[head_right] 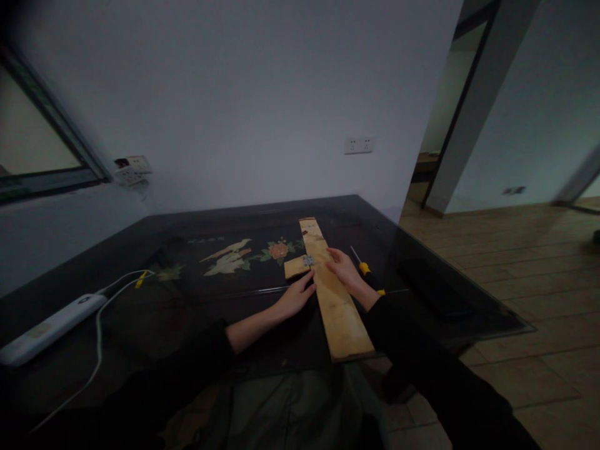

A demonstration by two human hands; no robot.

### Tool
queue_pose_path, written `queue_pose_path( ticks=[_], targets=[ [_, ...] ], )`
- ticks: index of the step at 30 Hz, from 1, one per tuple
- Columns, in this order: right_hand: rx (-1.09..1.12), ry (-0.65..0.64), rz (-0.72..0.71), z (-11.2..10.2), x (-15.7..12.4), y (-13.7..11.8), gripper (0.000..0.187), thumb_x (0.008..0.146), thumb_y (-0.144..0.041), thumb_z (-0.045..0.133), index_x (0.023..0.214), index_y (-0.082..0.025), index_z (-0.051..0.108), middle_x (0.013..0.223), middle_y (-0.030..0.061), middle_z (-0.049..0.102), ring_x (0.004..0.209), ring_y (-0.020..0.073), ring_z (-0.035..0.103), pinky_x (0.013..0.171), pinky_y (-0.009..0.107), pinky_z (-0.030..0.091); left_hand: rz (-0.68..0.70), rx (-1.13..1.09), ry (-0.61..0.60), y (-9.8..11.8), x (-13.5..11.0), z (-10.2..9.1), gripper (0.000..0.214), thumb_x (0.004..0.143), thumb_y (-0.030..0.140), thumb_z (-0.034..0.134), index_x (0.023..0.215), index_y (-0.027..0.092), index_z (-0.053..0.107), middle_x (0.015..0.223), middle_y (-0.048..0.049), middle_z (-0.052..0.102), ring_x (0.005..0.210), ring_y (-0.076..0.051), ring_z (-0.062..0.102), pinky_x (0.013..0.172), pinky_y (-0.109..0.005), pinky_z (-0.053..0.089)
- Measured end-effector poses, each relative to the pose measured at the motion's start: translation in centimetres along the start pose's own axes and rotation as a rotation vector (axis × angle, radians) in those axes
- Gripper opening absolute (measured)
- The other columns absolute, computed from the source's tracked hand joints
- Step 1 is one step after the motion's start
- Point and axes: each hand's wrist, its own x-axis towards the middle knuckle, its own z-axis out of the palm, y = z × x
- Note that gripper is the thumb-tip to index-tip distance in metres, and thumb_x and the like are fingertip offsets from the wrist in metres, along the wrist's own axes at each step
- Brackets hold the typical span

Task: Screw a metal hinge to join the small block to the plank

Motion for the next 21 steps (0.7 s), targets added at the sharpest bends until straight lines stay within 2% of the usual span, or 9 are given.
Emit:
queue_pose_path(
  ticks=[10, 15, 18, 21],
  targets=[
    [-0.047, 0.057, 0.009, -1.1, 0.4, 0.8, 0.050, 0.064, -0.019, 0.059, 0.114, -0.017, 0.059, 0.135, 0.0158, 0.059, 0.118, 0.0256, 0.060, 0.103, 0.044, 0.045, -0.012, -0.003, 0.007, 0.6, 0.9, 0.8, 0.054, 0.089, 0.016, 0.047, 0.143, 0.012, 0.045, 0.147, -0.0112, 0.047, 0.137, -0.026, 0.042, 0.119, -0.040, 0.027],
    [-0.098, 0.071, -0.062, -1.2, 0.7, 1.7, 0.053, 0.066, -0.019, 0.063, 0.119, -0.016, 0.058, 0.134, 0.0164, 0.059, 0.120, 0.0241, 0.059, 0.107, 0.042, 0.041, -0.002, 0.005, 0.027, 0.8, 0.8, 1.2, 0.055, 0.087, 0.014, 0.049, 0.142, 0.013, 0.046, 0.147, -0.0108, 0.047, 0.138, -0.027, 0.042, 0.119, -0.042, 0.026],
    [-0.222, 0.066, -0.090, -1.1, 0.8, 1.8, 0.053, 0.070, -0.022, 0.065, 0.122, -0.016, 0.057, 0.132, 0.0149, 0.059, 0.121, 0.0234, 0.058, 0.106, 0.040, 0.042, -0.013, 0.006, 0.040, 0.9, 0.7, 1.2, 0.055, 0.086, 0.012, 0.050, 0.140, 0.015, 0.047, 0.147, -0.0096, 0.048, 0.137, -0.025, 0.043, 0.118, -0.041, 0.028],
    [-0.417, 0.032, -0.108, -0.8, 0.8, 1.5, 0.052, 0.074, -0.027, 0.066, 0.124, -0.014, 0.058, 0.128, 0.0149, 0.061, 0.119, 0.0245, 0.058, 0.105, 0.041, 0.042, -0.022, 0.009, 0.045, 0.8, 0.7, 1.3, 0.053, 0.086, 0.011, 0.050, 0.139, 0.014, 0.045, 0.144, -0.0125, 0.050, 0.135, -0.025, 0.045, 0.115, -0.040, 0.032]
  ],
)
